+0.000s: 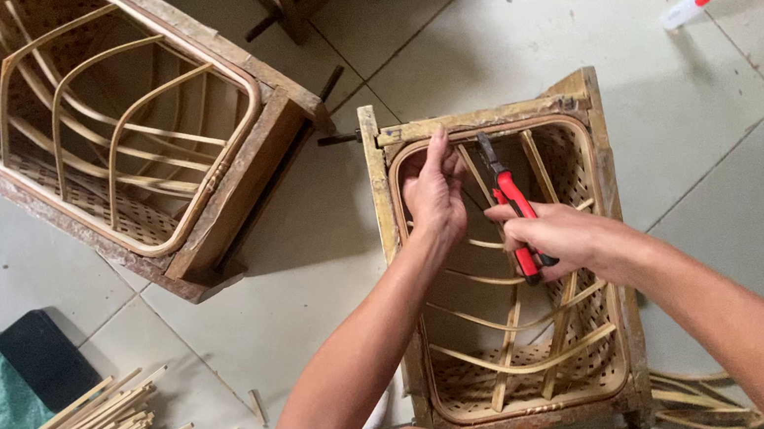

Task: The person assembles a rectangular bamboo basket by fitting a curved frame into a wooden mold. They use pliers to trim the frame, a hammer to tap it into place, and a glue bottle to apply adhesive along the rim. The person then uses a chisel to press the frame into the mold.

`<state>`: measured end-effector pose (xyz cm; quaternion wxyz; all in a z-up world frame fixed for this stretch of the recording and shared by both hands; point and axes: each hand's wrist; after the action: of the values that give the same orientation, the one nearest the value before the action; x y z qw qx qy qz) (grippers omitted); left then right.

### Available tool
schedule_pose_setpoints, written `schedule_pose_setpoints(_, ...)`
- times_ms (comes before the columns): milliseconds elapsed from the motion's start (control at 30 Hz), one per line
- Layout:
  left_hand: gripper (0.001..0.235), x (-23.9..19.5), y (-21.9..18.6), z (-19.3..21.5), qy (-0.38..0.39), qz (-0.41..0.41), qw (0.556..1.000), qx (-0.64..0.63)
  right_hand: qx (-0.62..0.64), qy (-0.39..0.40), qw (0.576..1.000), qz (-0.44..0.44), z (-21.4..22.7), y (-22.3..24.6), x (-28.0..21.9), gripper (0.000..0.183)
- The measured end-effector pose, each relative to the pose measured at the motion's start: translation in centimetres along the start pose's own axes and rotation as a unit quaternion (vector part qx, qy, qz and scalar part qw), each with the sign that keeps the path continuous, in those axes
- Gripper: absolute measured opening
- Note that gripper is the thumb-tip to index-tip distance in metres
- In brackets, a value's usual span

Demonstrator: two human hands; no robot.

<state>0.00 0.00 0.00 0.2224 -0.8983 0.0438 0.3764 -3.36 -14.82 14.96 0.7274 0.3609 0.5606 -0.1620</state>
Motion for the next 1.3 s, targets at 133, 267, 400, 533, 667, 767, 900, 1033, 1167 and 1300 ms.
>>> schedule_pose_setpoints(133,0.023,-0.5,-0.3,-0.6,0.03,-0.022,0.999,-0.034,0.064,-0.006,0.996,-0.067,-0.5,3.2,-3.1,0.071)
schedule_pose_setpoints(267,0.026,-1.4,-0.8,-1.2,-0.005,0.007,1.0,-0.014,0.055,-0.006,0.997,-0.051,-0.8,4.3,-4.4,0.063)
schedule_pose_setpoints(400,0.033,-1.4,-0.8,-1.6,-0.004,-0.003,1.0,-0.017,0.043,-0.002,0.996,-0.072,-0.7,4.6,-4.1,0.077)
schedule_pose_setpoints(533,0.036,-1.6,-0.9,-1.9,-0.035,0.016,0.999,-0.008,-0.029,-0.027,0.988,-0.149,1.1,5.4,-4.7,0.073)
schedule_pose_setpoints(667,0.036,-1.8,-0.9,-1.6,-0.024,0.019,0.999,-0.01,-0.055,-0.026,0.989,-0.138,1.7,5.9,-4.7,0.073)
schedule_pose_setpoints(767,0.036,-1.7,-0.8,-1.6,-0.022,0.016,1.0,-0.011,0.009,-0.006,0.993,-0.12,1.4,6.0,-4.5,0.067)
schedule_pose_setpoints(900,0.037,-1.7,-0.7,-1.8,-0.022,0.02,0.999,-0.015,0.087,-0.019,0.993,-0.081,-0.7,5.7,-3.8,0.047)
schedule_pose_setpoints(1033,0.034,-1.7,-0.7,-1.8,-0.046,0.025,0.998,-0.021,0.101,-0.045,0.99,-0.09,-1.4,5.2,-3.5,0.038)
schedule_pose_setpoints(1167,0.036,-1.4,-0.8,-1.9,-0.039,0.019,0.999,-0.028,0.099,-0.053,0.992,-0.053,-1.7,4.9,-3.2,0.028)
schedule_pose_setpoints(1300,0.038,-1.0,-0.3,-1.5,-0.007,-0.002,0.999,-0.038,0.097,-0.067,0.991,-0.059,-1.3,4.3,-3.0,0.03)
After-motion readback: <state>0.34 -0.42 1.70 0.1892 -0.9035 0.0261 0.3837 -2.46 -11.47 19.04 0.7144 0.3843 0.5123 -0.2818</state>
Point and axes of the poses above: each hand's wrist, its own x-axis towards the middle knuckle, its own z-axis out of the back of the hand, y = z × x, and after that the axes turned 2 degrees about y, right-handed
